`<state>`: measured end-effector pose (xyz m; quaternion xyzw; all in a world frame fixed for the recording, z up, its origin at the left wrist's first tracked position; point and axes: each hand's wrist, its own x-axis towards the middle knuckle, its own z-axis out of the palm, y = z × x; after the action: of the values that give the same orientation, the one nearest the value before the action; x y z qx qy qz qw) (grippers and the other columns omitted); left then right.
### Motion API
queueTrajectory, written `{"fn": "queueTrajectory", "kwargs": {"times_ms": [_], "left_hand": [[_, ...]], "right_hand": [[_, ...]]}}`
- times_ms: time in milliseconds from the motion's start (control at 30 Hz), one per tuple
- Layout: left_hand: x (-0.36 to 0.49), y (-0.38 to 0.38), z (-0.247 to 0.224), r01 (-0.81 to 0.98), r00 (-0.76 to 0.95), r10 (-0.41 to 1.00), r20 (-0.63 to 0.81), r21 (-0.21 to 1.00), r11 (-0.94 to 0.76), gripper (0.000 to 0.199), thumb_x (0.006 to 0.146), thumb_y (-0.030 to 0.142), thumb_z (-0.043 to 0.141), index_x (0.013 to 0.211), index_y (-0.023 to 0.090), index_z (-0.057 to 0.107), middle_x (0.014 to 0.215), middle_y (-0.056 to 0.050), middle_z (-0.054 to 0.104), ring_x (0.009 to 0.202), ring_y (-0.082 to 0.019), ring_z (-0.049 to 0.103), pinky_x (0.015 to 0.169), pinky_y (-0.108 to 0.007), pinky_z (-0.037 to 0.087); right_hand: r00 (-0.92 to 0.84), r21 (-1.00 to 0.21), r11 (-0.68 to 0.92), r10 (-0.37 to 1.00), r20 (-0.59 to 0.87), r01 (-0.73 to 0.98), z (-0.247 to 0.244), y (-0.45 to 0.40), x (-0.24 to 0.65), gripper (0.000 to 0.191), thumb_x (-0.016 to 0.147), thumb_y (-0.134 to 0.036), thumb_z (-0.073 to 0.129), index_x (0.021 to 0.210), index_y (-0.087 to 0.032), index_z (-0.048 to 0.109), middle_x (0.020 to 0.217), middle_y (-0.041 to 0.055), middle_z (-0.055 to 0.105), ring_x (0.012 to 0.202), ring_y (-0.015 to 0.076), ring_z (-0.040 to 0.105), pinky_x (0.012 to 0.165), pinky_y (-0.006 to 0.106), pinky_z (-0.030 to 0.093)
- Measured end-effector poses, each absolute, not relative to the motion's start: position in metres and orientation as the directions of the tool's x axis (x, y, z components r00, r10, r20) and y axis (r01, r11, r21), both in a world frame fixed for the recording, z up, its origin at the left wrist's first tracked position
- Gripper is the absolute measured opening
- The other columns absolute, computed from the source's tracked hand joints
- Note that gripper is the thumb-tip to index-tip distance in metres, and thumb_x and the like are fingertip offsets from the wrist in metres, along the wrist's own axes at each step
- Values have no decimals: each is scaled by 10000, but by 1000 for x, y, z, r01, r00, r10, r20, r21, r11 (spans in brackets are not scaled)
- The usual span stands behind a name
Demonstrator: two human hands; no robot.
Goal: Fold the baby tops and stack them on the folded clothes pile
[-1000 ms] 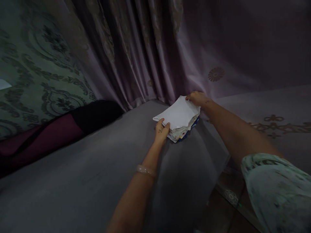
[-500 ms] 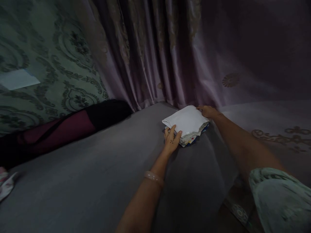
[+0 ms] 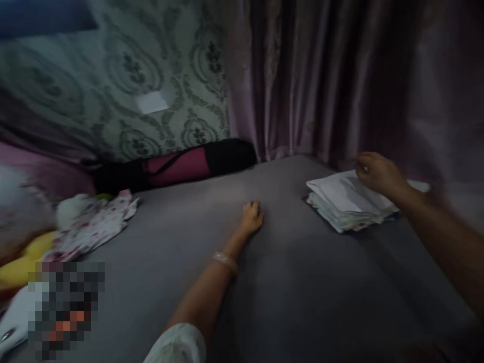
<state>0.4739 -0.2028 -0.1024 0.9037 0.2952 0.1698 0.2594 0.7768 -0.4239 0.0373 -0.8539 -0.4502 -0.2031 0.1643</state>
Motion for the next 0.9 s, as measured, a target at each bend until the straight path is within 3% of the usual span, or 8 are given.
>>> {"fn": "queueTrajectory", "kwargs": {"times_ms": [133, 300, 400, 567, 733, 900], "left_hand": [[414, -160, -103, 591, 693, 709, 132, 458, -664, 389, 848, 258, 512, 1219, 145, 539, 1260, -168, 517, 1195, -275, 460, 1038, -422, 355], [346, -131, -101, 685, 614, 774, 152, 385, -619, 418, 891, 385, 494, 1231, 150, 549, 1306, -159, 488, 1213, -272, 447, 1041, -391, 346], [313, -122, -100, 719, 561, 811, 167, 387, -577, 439, 897, 414, 492, 1252, 161, 542, 1303, -151, 484, 1219, -268, 446, 1045, -386, 338], [264, -108, -88, 770, 527, 837, 147, 334, -543, 393, 916, 393, 461, 1202, 153, 585, 1244, -145, 535, 1150, -252, 502, 1005, -372, 377], [220, -92, -74, 824, 486, 870, 80, 289, -487, 295, 898, 294, 484, 1111, 155, 634, 1168, -122, 592, 1082, -204, 553, 959, -296, 410], [191, -80, -73, 877, 380, 922, 72, 289, -384, 275, 871, 222, 480, 1045, 138, 675, 1135, -141, 631, 1029, -211, 589, 887, -278, 428]], "right_hand": [[269, -132, -236, 781, 563, 963, 20, -381, 728, 402, 854, -124, 515, 1208, -281, 623, 1275, 140, 569, 1202, 207, 513, 1005, 334, 379], [59, -265, 59, 908, 415, 963, -33, -321, 642, 354, 822, -174, 459, 1016, -366, 684, 1141, 107, 635, 1091, 243, 593, 991, 392, 434], [-55, -323, 167, 943, 329, 931, -65, -291, 585, 351, 854, -208, 396, 1026, -317, 682, 1144, 94, 633, 1085, 244, 601, 988, 420, 458], [-165, -367, 258, 950, 266, 893, -92, -254, 499, 374, 868, -192, 396, 1141, -240, 647, 1262, 113, 574, 1184, 225, 536, 1029, 388, 417], [-193, -334, 252, 960, 200, 908, -100, -232, 443, 396, 915, -204, 383, 1257, -216, 583, 1323, 114, 539, 1222, 252, 490, 1018, 438, 386], [-125, -290, 205, 954, 272, 935, -115, -224, 428, 401, 926, -217, 366, 1261, -213, 586, 1306, 107, 559, 1199, 260, 499, 1008, 434, 372]]}}
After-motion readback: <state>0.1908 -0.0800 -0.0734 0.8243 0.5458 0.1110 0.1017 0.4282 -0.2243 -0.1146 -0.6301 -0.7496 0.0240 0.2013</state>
